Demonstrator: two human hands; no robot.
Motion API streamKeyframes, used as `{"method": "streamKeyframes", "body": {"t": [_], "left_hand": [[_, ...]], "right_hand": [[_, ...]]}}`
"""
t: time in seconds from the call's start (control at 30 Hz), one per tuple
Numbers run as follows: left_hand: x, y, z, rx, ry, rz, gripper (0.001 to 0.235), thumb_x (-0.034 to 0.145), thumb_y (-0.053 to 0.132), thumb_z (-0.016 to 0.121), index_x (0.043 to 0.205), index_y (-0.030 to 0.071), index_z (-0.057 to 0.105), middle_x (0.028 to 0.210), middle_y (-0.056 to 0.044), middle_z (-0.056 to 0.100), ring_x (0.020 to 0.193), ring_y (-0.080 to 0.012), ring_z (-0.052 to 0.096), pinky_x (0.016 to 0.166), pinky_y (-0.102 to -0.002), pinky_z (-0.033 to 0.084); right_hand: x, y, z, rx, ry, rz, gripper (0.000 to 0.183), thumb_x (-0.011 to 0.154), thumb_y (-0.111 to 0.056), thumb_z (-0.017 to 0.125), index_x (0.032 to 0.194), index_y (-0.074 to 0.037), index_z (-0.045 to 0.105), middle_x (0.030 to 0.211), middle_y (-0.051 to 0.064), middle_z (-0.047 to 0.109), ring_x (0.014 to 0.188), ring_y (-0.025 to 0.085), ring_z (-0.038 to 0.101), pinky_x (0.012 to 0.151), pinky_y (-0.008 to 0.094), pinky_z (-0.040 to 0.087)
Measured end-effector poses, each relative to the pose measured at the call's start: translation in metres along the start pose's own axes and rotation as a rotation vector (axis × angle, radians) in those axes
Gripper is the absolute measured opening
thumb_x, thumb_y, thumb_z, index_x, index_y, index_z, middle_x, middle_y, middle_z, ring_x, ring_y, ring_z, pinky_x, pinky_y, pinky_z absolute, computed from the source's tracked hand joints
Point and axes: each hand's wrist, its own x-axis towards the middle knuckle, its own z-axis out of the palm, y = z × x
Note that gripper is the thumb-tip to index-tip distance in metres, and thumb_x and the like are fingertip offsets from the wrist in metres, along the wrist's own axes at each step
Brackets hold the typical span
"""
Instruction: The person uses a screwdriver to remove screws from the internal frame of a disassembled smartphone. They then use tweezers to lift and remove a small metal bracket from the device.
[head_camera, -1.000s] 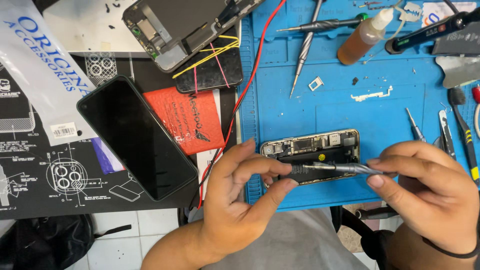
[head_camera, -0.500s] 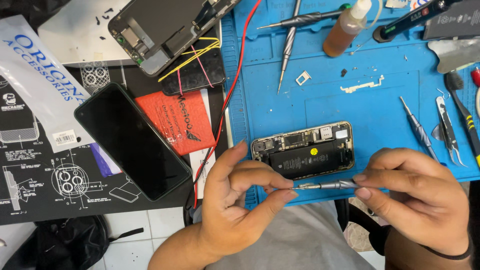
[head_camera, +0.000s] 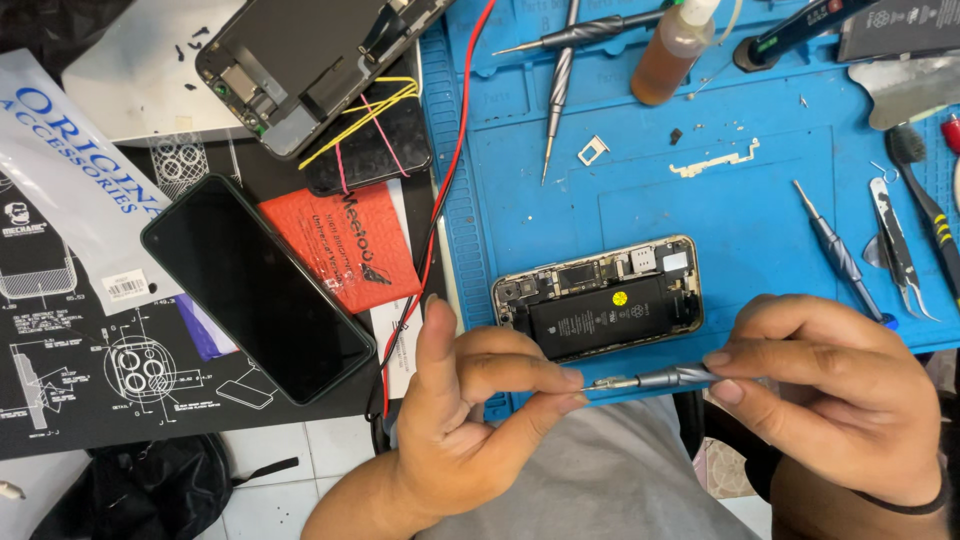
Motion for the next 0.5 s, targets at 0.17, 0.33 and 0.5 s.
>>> {"method": "streamKeyframes", "body": {"t": [0.17, 0.33, 0.5], "left_hand": [[-0.0011, 0.0007, 0.0009, 0.055, -0.008, 0.021, 0.116, 0.095, -0.009, 0.08, 0.17, 0.017, -0.003, 0.105, -0.009, 0.077, 0.091, -0.0179, 0.069, 0.082, -0.027, 0.059], [-0.0018, -0.0003, 0.0008, 0.078, -0.028, 0.041, 0.115, 0.096, -0.009, 0.079, 0.17, 0.021, -0.004, 0.107, -0.009, 0.077, 0.089, -0.0175, 0.07, 0.082, -0.026, 0.06], [-0.0046, -0.0015, -0.0004, 0.03, -0.052, 0.006, 0.112, 0.097, -0.01, 0.078, 0.171, 0.021, -0.001, 0.103, -0.01, 0.077, 0.088, -0.0169, 0.069, 0.083, -0.027, 0.058]], "right_hand": [[-0.0022, 0.0018, -0.0005, 0.029, 0.005, -0.014, 0.026, 0.08, 0.003, 0.079, 0.104, 0.002, 0.071, 0.094, 0.01, 0.069, 0.079, 0.016, 0.066, 0.065, 0.026, 0.051], [-0.0054, 0.002, -0.0036, 0.009, -0.024, 0.012, 0.026, 0.08, 0.001, 0.079, 0.105, 0.003, 0.073, 0.092, 0.009, 0.069, 0.076, 0.015, 0.067, 0.063, 0.025, 0.051], [-0.0077, -0.0025, -0.0038, -0.098, -0.009, 0.011, 0.027, 0.079, -0.001, 0.079, 0.105, 0.004, 0.073, 0.092, 0.01, 0.071, 0.073, 0.014, 0.066, 0.058, 0.021, 0.053]]}}
